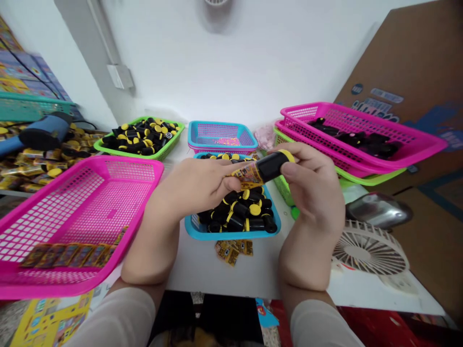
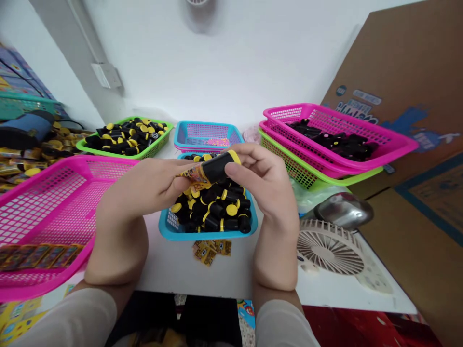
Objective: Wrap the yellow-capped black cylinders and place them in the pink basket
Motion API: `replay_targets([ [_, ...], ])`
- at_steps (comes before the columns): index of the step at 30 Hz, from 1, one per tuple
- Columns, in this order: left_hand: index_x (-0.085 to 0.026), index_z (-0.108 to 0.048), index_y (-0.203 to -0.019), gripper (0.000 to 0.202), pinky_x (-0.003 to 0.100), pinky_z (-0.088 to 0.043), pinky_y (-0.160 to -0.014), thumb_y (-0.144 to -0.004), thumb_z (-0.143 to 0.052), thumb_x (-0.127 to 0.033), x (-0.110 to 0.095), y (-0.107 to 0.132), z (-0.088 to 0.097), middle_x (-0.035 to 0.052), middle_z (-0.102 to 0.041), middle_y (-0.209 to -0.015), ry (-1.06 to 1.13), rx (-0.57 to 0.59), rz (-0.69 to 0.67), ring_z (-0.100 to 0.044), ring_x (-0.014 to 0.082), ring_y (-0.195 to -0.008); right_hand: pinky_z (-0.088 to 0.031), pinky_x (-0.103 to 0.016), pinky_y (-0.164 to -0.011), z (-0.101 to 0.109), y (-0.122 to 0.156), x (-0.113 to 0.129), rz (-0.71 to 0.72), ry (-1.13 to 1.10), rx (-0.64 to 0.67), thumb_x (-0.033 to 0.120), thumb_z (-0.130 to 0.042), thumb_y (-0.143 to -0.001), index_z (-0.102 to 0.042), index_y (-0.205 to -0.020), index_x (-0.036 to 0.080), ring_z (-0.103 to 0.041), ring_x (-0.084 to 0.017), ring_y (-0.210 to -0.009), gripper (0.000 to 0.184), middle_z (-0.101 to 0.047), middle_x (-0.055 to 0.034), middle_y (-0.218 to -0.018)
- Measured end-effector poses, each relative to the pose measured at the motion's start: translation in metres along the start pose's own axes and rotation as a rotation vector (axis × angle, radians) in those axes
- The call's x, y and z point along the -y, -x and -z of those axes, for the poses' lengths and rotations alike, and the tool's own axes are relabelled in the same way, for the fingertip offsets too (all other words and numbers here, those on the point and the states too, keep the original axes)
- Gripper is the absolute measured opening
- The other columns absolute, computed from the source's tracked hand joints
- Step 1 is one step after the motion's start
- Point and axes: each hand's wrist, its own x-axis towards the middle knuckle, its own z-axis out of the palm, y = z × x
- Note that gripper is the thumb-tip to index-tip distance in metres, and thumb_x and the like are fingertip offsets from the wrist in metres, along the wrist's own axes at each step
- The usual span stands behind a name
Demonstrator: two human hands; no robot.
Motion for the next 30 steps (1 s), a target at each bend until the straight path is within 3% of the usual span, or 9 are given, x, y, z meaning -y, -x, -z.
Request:
replay_targets([
  [3,-0.023,-0.071,-0.135,0.1,0.039,-0.053,-0.074,-0.104,0.012,-0.071,0.003,-0.002,-0.003,0.012,-0.081,-0.12,-0.057,-0.056,0.025,-0.078,0.0312,-0.101,-0.062,-0.033,-0.072,0.0,0.001,0.0,0.116,0.073,-0.004,0.034,-0.089,-0.082,-0.08,-0.101,0.031,-0.072,-0.017,-0.079,0.021,-0.077,0.0023,-0.087],
  [6,-0.022,-0.069,-0.141,0.11,0.042,-0.056,-0.083,-0.098,0.012,-0.082,0.01,-0.006,-0.007,0.0144,-0.08,-0.124,0.005,-0.099,0.01,-0.076,0.0337,-0.11,-0.064,-0.035,-0.08,0.001,0.002,0.002,0.183,0.143,0.083,0.027,-0.089,-0.082,-0.078,-0.106,0.031,-0.074,-0.019,-0.087,0.026,-0.078,0.0017,-0.093],
  [9,-0.017,-0.074,-0.127,0.092,0.039,-0.057,-0.089,-0.104,-0.014,-0.083,0.019,-0.008,-0.009,0.013,-0.08,-0.116,0.235,-0.097,-0.104,-0.074,0.028,-0.105,-0.062,-0.038,-0.084,0.003,0.001,0.002,0.209,0.201,0.169,0.025,-0.087,-0.084,-0.076,-0.112,0.031,-0.074,-0.019,-0.09,0.03,-0.078,0.0021,-0.096],
  [11,-0.016,-0.076,-0.116,0.07,0.033,-0.056,-0.087,-0.106,-0.038,-0.075,0.023,-0.008,-0.009,0.009,-0.079,-0.105,0.407,-0.102,-0.144,-0.072,0.0223,-0.095,-0.062,-0.039,-0.086,0.004,0.0,0.001,0.225,0.245,0.201,0.026,-0.086,-0.085,-0.076,-0.114,0.031,-0.073,-0.02,-0.092,0.031,-0.078,0.0013,-0.098],
  [13,-0.015,-0.077,-0.115,0.053,0.029,-0.056,-0.084,-0.102,-0.058,-0.063,0.025,-0.007,-0.01,0.0069,-0.08,-0.103,0.522,-0.131,-0.111,-0.071,0.0192,-0.092,-0.062,-0.039,-0.084,0.006,-0.001,0.0,0.238,0.316,0.226,0.028,-0.087,-0.084,-0.078,-0.112,0.029,-0.072,-0.02,-0.09,0.03,-0.079,-0.0016,-0.102],
  [18,-0.015,-0.079,-0.126,0.051,0.026,-0.057,-0.081,-0.089,-0.079,-0.05,0.024,-0.006,-0.015,0.0084,-0.084,-0.108,0.547,-0.223,-0.025,-0.074,0.0178,-0.089,-0.062,-0.034,-0.069,0.005,-0.002,0.001,0.14,0.335,0.294,0.039,-0.093,-0.08,-0.08,-0.109,0.023,-0.068,-0.016,-0.071,0.036,-0.077,-0.0016,-0.089],
  [22,-0.017,-0.081,-0.129,0.04,0.026,-0.057,-0.084,-0.096,-0.074,-0.039,0.02,-0.008,-0.017,0.0077,-0.086,-0.107,0.374,-0.238,-0.09,-0.076,0.0171,-0.088,-0.063,-0.031,-0.066,0.001,-0.002,-0.001,0.092,0.234,0.209,0.044,-0.101,-0.068,-0.08,-0.096,0.022,-0.069,-0.015,-0.07,0.042,-0.076,-0.0012,-0.088],
  [26,-0.015,-0.079,-0.132,0.039,0.03,-0.057,-0.097,-0.098,-0.075,-0.036,0.012,-0.011,-0.021,0.0106,-0.085,-0.112,0.229,-0.381,-0.094,-0.078,0.0205,-0.099,-0.063,-0.033,-0.068,-0.009,-0.006,-0.01,-0.013,0.124,0.07,0.048,-0.104,-0.061,-0.078,-0.093,0.022,-0.073,-0.018,-0.074,0.049,-0.078,-0.0019,-0.084],
  [30,-0.017,-0.077,-0.134,0.036,0.029,-0.058,-0.098,-0.099,-0.07,-0.025,0.005,-0.016,-0.03,0.0085,-0.084,-0.12,0.227,-0.449,-0.085,-0.078,0.02,-0.105,-0.054,-0.031,-0.059,-0.023,-0.01,-0.025,0.019,0.245,-0.067,0.07,-0.094,-0.068,-0.063,-0.069,0.023,-0.062,-0.014,-0.06,0.057,-0.067,0.0015,-0.066],
])
